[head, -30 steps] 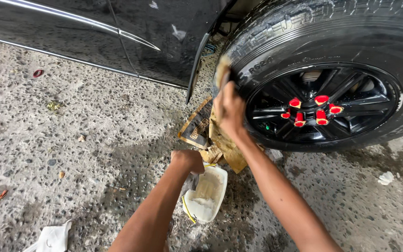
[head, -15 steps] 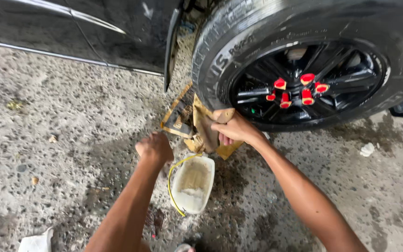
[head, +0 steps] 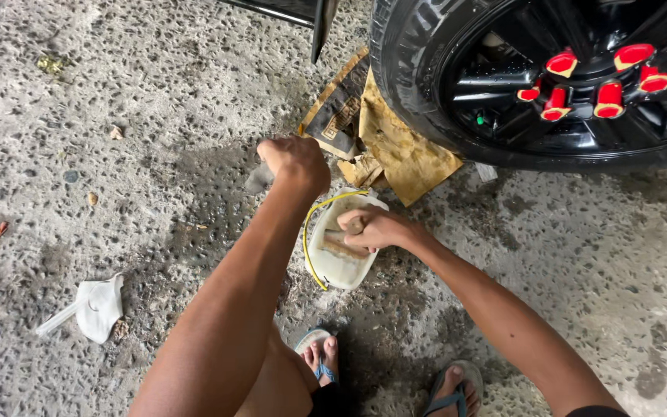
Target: The person scrubs the tire and wheel rim with a brush dipped in soapy water, then wipes the rim and lug nuts with a cloth. The person repeatedly dips the brush into a bucket and scrubs different sections of the wheel before wiping them clean.
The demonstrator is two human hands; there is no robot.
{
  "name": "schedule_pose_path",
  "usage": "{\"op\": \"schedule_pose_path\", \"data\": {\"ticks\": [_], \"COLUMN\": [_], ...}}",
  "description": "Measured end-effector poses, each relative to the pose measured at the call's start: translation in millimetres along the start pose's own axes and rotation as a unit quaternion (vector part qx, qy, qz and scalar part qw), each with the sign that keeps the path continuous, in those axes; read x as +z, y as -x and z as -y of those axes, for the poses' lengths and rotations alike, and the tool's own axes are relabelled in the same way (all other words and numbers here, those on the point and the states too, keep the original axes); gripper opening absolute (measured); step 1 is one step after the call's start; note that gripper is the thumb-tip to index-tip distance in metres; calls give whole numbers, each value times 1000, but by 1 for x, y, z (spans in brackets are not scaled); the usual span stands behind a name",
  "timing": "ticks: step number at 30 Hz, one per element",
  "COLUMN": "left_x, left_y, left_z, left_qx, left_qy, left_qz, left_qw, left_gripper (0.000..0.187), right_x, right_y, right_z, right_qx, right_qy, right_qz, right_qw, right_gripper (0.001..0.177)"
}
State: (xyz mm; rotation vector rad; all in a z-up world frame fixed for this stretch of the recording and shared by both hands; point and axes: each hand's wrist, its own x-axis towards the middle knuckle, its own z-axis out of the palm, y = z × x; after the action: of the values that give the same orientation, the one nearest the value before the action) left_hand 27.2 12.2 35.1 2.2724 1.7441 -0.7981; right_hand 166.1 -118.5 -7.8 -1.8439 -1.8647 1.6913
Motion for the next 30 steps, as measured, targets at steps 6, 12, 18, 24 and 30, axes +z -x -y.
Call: {"op": "schedule_pose_path", "data": {"ticks": [6, 12, 18, 24, 30], "left_x": [-20, -30, -61, -74, -85], "left_y": [23, 35, 70, 87, 97], "left_z": [-9, -5, 4, 16, 25], "left_qx": [-13, 0, 7, -5, 7], "left_qy": [-6, -16, -30, 9, 29], "left_qz": [-5, 26, 33, 61, 86], "left_qw": [1000, 1000, 999, 998, 996], "left_gripper": [44, 47, 42, 45, 17], "right_x": [7, 35, -35, -136, -209], "right_y": [-10, -33, 44, 130, 163], "right_z": [6, -25, 29, 88, 99], "right_qx": [-11, -16, 2, -55, -238], "right_qy": [44, 9, -64, 17, 178], "right_qz": [2, 16, -53, -296, -497], "right_qw": [999, 1000, 997, 954, 815], "right_gripper": [42, 39, 46, 22, 32]}}
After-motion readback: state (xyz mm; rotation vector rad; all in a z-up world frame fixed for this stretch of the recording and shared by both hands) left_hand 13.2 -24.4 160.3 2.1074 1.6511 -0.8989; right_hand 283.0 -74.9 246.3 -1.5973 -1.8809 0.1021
